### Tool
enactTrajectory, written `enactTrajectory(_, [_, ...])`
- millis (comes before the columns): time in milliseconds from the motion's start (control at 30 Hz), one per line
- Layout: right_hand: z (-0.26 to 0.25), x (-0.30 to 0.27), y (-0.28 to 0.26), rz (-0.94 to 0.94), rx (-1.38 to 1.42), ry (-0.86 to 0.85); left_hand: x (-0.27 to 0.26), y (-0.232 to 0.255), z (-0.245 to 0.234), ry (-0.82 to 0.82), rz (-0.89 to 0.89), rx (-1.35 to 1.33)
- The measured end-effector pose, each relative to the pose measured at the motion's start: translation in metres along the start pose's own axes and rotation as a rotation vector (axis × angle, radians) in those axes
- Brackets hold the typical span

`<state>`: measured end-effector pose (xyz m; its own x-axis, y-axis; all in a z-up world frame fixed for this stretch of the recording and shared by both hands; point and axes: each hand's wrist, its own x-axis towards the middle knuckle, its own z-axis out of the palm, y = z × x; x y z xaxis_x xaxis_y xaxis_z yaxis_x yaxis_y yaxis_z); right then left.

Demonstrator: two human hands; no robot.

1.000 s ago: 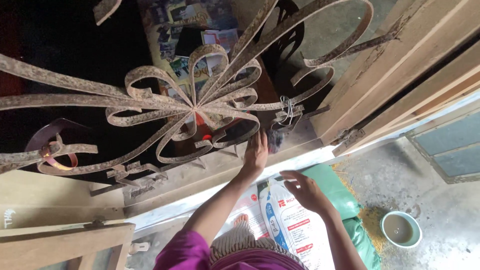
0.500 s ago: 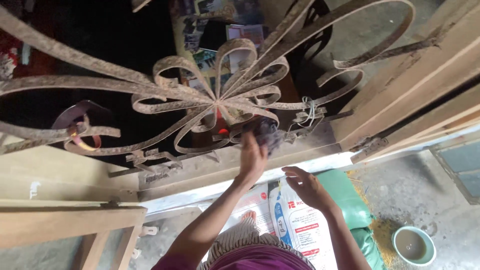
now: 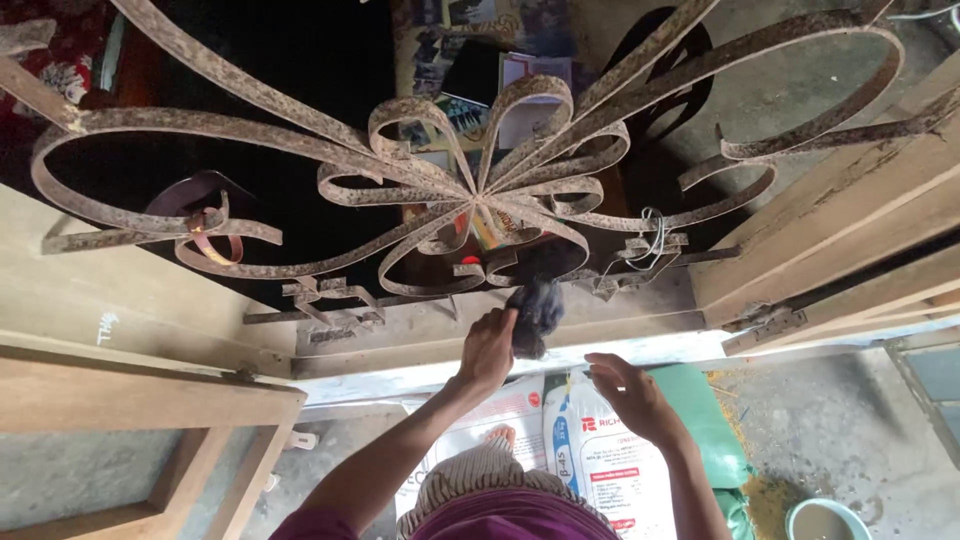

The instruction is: Cleaning a window pane and its decorative metal grill using a cloth.

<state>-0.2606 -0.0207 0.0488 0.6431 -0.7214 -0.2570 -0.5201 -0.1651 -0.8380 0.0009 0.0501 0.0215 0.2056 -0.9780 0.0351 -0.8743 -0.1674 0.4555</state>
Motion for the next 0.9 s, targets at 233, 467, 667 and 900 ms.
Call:
enactTrajectory(233, [0.012,0.013,-0.027,0.013,-0.072,-0.077,0.047,0.012,-0.037,0.233,0.168,-0.023])
enactTrajectory(467, [0.024,0.012,-0.008,-0.024,0.075,-0.043,0.034,0.011,-0.007,-0.201,0.213,0.616])
enactTrajectory(667, [0.065,0.048,-0.023,0.211,1.146,-0.047,-0.026,0.055,-0.049,-0.217,-0.146,-0.538])
enactTrajectory(900, [0.084,0.159,-0.009,-0.03,1.516,-0.14,-0.021,0.013,-0.1,0.225,-0.073,-0.732])
